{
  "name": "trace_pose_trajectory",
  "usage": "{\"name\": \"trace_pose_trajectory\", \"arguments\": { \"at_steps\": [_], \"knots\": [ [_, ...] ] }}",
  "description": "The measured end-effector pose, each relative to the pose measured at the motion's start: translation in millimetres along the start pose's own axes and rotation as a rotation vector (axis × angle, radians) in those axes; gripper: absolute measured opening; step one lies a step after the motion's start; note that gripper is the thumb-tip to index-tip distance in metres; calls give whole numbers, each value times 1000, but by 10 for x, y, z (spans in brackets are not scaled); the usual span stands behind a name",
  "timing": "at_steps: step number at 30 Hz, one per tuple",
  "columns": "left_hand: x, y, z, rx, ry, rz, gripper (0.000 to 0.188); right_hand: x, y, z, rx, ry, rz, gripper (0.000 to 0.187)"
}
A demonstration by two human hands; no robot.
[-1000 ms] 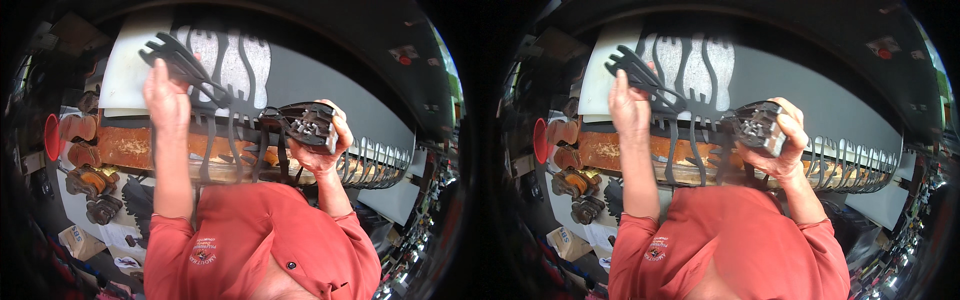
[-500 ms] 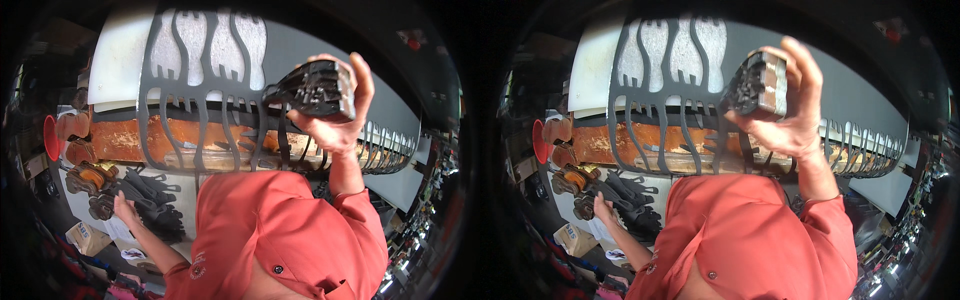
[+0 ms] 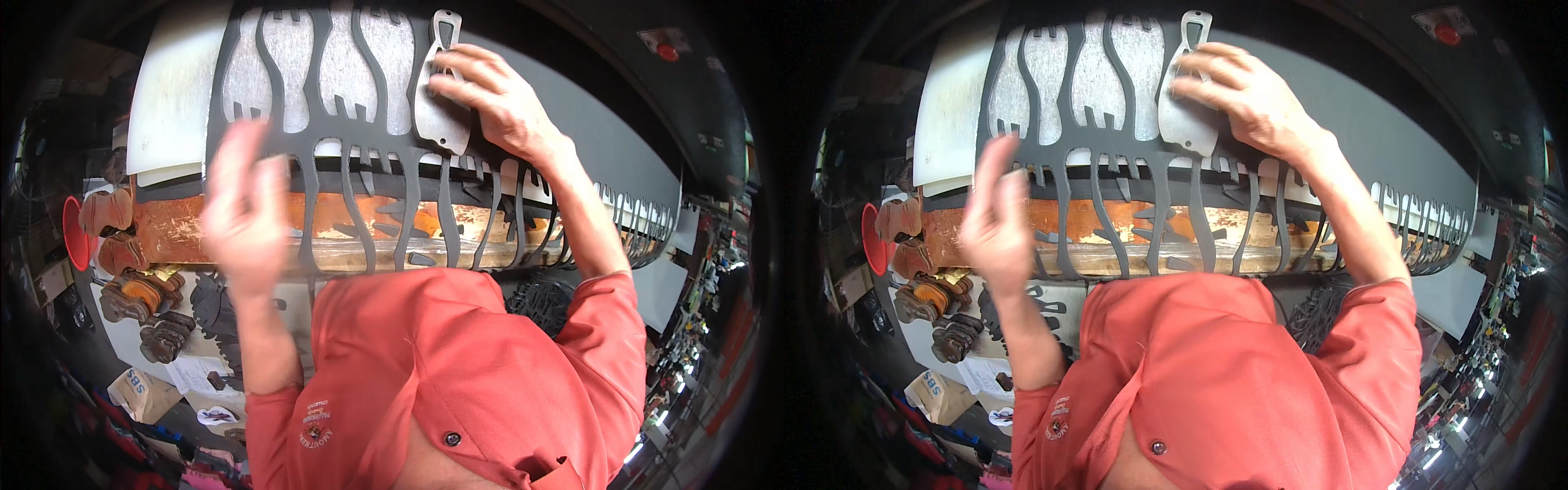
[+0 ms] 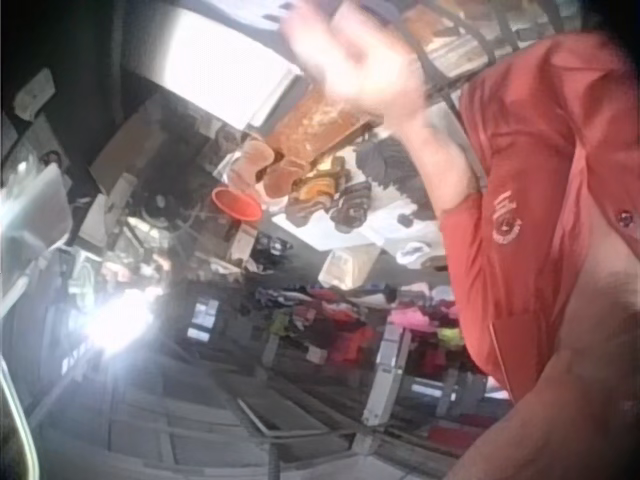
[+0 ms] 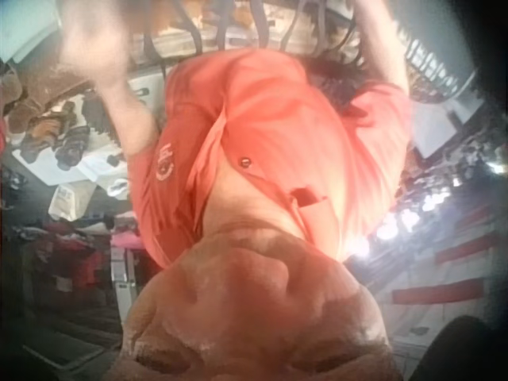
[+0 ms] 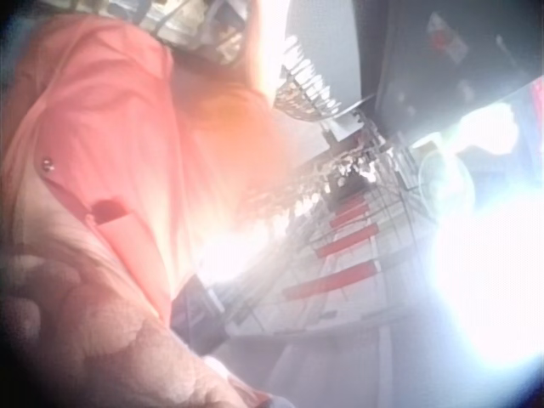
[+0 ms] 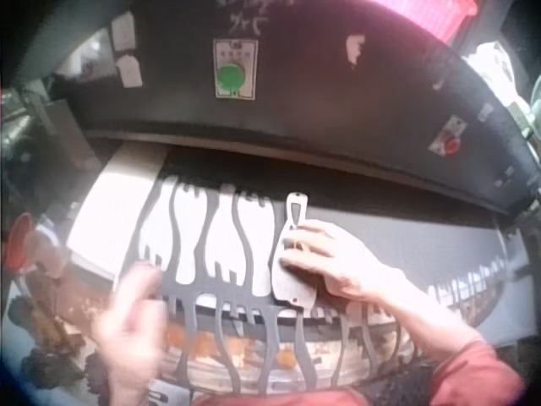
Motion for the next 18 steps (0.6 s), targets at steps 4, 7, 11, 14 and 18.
{"name": "trace_pose_trajectory", "arguments": {
  "at_steps": [4, 7, 11, 14, 18],
  "knots": [
    [-53, 1206, 250, -71, 242, -500, 67, 522, 147, 152, -670, 737, 63, 76],
    [-36, 1458, 210, -70, 383, -434, 59, 484, 181, -217, -148, 340, -24, 103],
    [15, 1493, 88, -6, 409, -345, 58, 515, 217, -143, -281, 414, 48, 96],
    [22, 1516, 75, 3, 415, -305, 56, 499, 207, -111, -325, 434, 34, 91],
    [3, 1540, 79, -9, 425, -280, 54, 510, 198, -94, -347, 472, 3, 89]
  ]
}}
Point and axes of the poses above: each hand's wrist, its own x-axis away from the middle knuckle, its own y-axis out of the palm, z = x × y, the point moved 7 cm from there along -x, towards the middle knuckle, and after that the axes turned 11 degrees about x, right-handed, at the moved point
